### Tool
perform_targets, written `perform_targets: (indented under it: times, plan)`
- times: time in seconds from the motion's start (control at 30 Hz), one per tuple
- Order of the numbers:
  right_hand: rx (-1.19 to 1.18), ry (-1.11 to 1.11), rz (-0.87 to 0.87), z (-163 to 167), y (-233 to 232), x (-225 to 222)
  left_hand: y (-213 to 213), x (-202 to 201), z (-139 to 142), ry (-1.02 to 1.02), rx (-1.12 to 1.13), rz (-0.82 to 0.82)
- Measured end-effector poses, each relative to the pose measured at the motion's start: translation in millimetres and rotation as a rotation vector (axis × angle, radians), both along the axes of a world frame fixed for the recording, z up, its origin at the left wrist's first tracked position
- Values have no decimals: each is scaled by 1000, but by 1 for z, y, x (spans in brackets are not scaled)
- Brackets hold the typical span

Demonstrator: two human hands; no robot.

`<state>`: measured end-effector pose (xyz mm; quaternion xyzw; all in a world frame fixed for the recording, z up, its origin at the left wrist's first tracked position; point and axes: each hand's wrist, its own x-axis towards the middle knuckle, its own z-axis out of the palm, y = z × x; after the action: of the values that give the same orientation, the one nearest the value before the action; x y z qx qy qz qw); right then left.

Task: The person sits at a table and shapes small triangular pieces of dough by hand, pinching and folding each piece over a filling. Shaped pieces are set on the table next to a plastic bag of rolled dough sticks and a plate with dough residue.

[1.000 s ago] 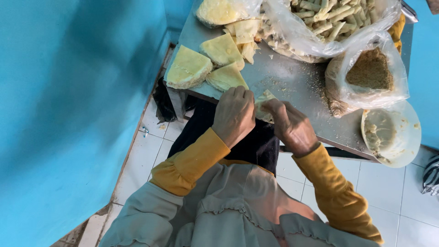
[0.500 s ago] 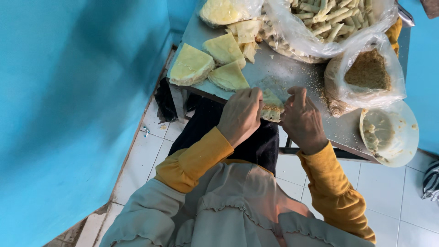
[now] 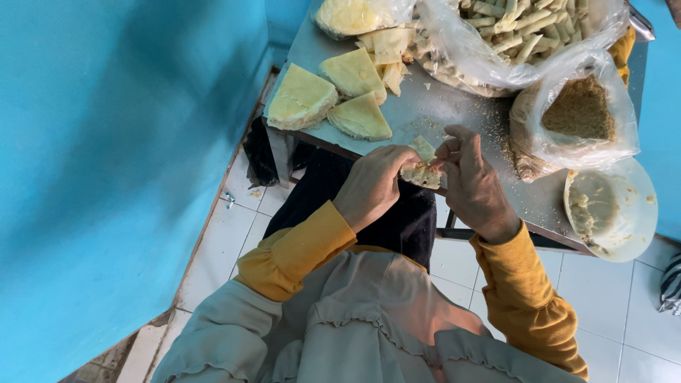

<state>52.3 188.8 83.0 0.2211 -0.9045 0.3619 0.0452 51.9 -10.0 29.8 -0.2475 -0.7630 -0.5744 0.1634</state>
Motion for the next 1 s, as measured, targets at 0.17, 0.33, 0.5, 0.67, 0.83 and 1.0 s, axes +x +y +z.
perform_targets:
  times: [0.17, 0.33, 0.5, 0.67, 0.83, 1.0]
  plan:
    - [30, 2, 44, 3, 6, 1, 0, -5, -4, 24, 23, 28]
    - [-78, -76, -10, -9, 9, 1, -9, -7, -5, 46, -111, 53]
    - [-61, 54, -22, -17, 13, -1, -11, 1, -4, 113, -289, 172]
    - [4, 2, -119, -18, 16, 2, -7, 2, -4, 130, -284, 227]
    - [25, -4, -135, -16, 11, 2, 0, 0, -4, 166, -312, 264]
    - [-8, -11, -113, -14, 6, 4, 6, -1, -8, 150, -298, 199]
